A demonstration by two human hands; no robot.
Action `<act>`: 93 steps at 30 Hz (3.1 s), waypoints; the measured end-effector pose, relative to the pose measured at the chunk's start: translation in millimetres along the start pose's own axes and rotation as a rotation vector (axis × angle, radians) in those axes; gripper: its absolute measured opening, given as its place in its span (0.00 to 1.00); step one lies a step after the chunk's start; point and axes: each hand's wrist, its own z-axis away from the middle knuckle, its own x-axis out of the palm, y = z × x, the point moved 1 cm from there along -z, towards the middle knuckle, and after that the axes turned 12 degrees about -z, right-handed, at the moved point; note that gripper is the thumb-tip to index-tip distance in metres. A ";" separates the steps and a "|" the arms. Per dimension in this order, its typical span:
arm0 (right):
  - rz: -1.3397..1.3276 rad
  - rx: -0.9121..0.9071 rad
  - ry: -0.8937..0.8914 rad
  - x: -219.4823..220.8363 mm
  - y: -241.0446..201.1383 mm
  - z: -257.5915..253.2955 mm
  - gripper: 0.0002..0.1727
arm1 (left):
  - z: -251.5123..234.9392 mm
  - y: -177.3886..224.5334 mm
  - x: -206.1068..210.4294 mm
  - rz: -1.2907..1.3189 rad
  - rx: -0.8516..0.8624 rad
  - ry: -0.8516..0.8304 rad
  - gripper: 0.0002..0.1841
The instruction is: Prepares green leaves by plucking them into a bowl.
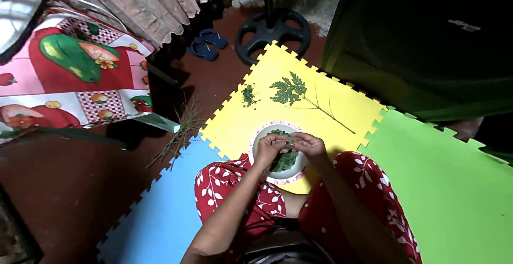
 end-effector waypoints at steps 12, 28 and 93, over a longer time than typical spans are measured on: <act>-0.094 0.116 0.049 -4.1 -0.8 -2.7 0.07 | -1.2 -1.3 -9.6 -0.028 -0.009 -0.006 0.05; -0.111 0.208 0.102 3.9 6.6 -8.3 0.05 | -2.6 -7.0 -3.3 -0.483 0.293 0.015 0.12; 0.958 0.100 -0.256 17.2 28.7 -20.0 0.13 | -29.7 -36.5 -16.4 -0.757 0.111 -0.255 0.15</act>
